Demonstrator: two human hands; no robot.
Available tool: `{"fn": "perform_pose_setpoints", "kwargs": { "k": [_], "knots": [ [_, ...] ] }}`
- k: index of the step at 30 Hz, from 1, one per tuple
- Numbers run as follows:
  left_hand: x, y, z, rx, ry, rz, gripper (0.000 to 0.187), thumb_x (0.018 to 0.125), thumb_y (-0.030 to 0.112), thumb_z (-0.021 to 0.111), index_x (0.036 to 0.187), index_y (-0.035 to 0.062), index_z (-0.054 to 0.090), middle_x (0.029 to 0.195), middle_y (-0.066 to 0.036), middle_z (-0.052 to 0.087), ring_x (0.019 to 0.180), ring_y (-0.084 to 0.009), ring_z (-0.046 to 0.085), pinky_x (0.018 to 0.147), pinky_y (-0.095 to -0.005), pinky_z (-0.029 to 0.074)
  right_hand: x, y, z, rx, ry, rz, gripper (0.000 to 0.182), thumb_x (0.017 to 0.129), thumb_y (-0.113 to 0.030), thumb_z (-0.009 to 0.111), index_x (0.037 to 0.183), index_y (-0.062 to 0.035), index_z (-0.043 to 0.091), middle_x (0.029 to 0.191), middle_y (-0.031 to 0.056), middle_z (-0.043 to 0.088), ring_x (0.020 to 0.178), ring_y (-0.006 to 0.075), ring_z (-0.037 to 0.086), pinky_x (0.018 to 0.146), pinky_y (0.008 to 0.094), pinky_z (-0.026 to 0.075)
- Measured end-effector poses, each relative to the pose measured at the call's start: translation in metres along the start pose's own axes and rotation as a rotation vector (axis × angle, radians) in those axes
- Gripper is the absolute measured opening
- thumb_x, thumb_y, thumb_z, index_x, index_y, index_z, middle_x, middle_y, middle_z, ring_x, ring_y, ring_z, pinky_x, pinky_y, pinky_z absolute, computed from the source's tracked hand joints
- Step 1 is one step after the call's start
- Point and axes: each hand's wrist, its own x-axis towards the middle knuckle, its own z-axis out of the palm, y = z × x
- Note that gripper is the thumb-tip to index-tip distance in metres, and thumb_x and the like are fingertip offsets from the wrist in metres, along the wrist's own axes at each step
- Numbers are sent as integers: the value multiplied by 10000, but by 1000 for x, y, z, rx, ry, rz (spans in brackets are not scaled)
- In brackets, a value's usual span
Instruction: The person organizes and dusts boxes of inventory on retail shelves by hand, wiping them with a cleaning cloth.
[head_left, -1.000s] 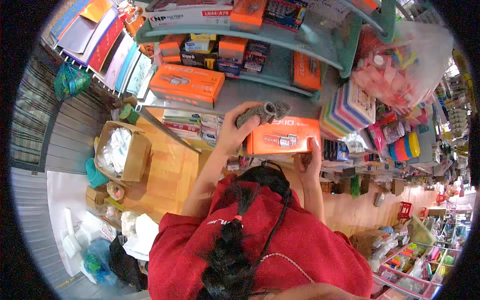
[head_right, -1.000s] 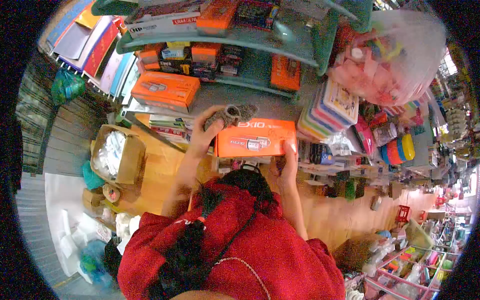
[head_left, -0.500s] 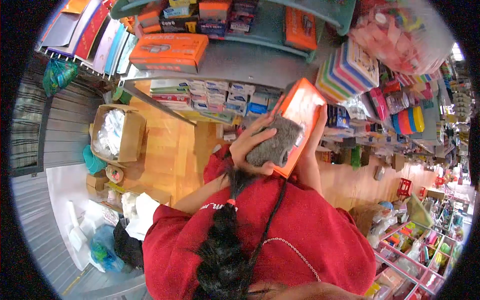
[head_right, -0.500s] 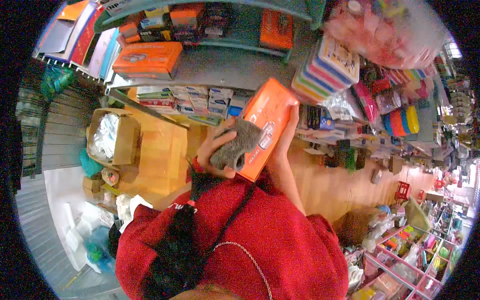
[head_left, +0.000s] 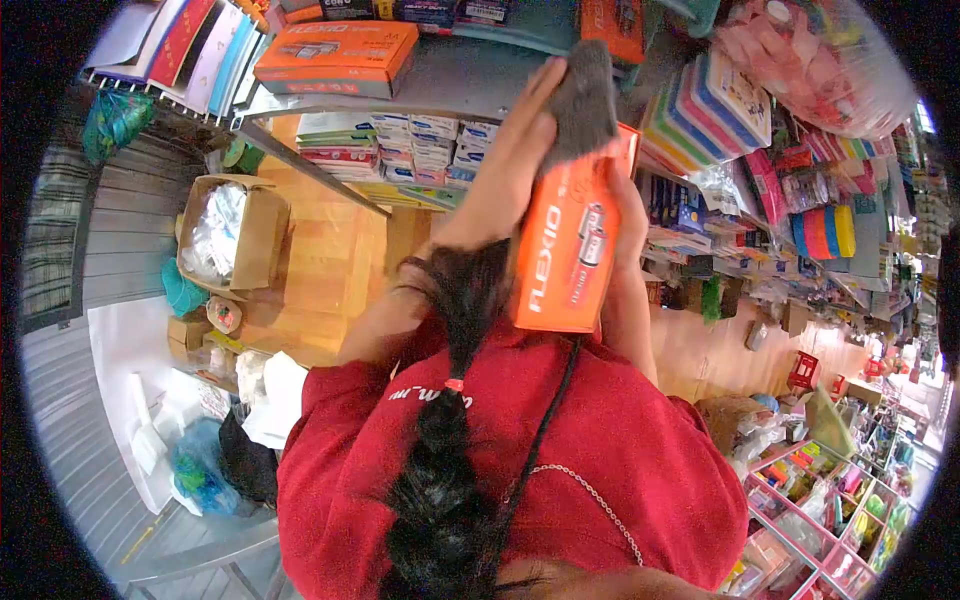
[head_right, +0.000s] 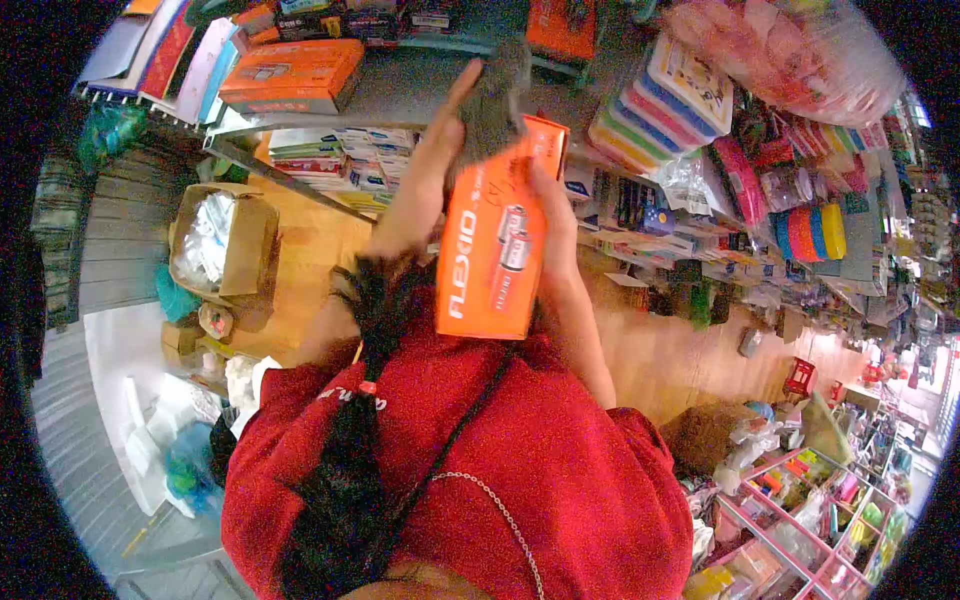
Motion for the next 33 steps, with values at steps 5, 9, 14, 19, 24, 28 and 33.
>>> {"fn": "perform_pose_setpoints", "kwargs": {
  "k": [5,9,14,19,24,28,33],
  "knots": [
    [-17,14,2,140,-41,44,591,951,357,362,1433,36,243,1495,-175,192,1399,-300,140,1123,-376,96,7,-5,6,-7,19,-154,369,887,-305,566,1147,-44,539,1031,63,604,910,182,594,815,304,480],
    [-66,18,12,226,-131,75,637,951,409,312,1446,27,192,1510,-187,125,1400,-345,105,1123,-411,66,13,-26,0,18,8,-177,411,870,-302,580,1162,-15,545,1079,98,614,977,222,596,870,346,468],
    [-32,12,2,101,-6,51,634,962,396,323,1442,7,178,1508,-183,136,1400,-306,122,1124,-373,76,13,-1,-11,-66,5,-60,442,884,-289,561,1248,-51,483,1147,80,576,1040,202,559,917,330,434],
    [-18,16,-5,-178,5,-45,696,950,460,353,1438,-3,174,1503,-166,164,1398,-279,135,1121,-343,82,2,5,15,-125,-18,-151,478,888,-282,554,1301,-76,430,1193,73,548,1086,194,538,949,331,415],
    [-72,33,1,153,-109,66,636,966,390,298,1444,-4,153,1508,-174,138,1404,-295,108,1121,-364,64,10,-24,27,-82,62,-136,434,880,-317,566,1204,-29,529,1149,76,596,1026,210,587,912,339,455],
    [-50,21,-8,13,-31,-38,614,976,373,304,1444,3,161,1510,-162,143,1405,-276,101,1122,-356,68,14,-8,32,-254,135,-88,486,873,-326,573,1258,-40,488,1203,80,559,1121,202,529,964,339,410],
    [-20,13,-25,-263,21,-102,644,972,412,327,1448,17,151,1515,-145,139,1406,-247,86,1123,-341,64,8,27,18,-210,-9,-146,563,897,-292,560,1363,-63,341,1225,67,501,1136,174,480,1006,325,349]
  ]
}}
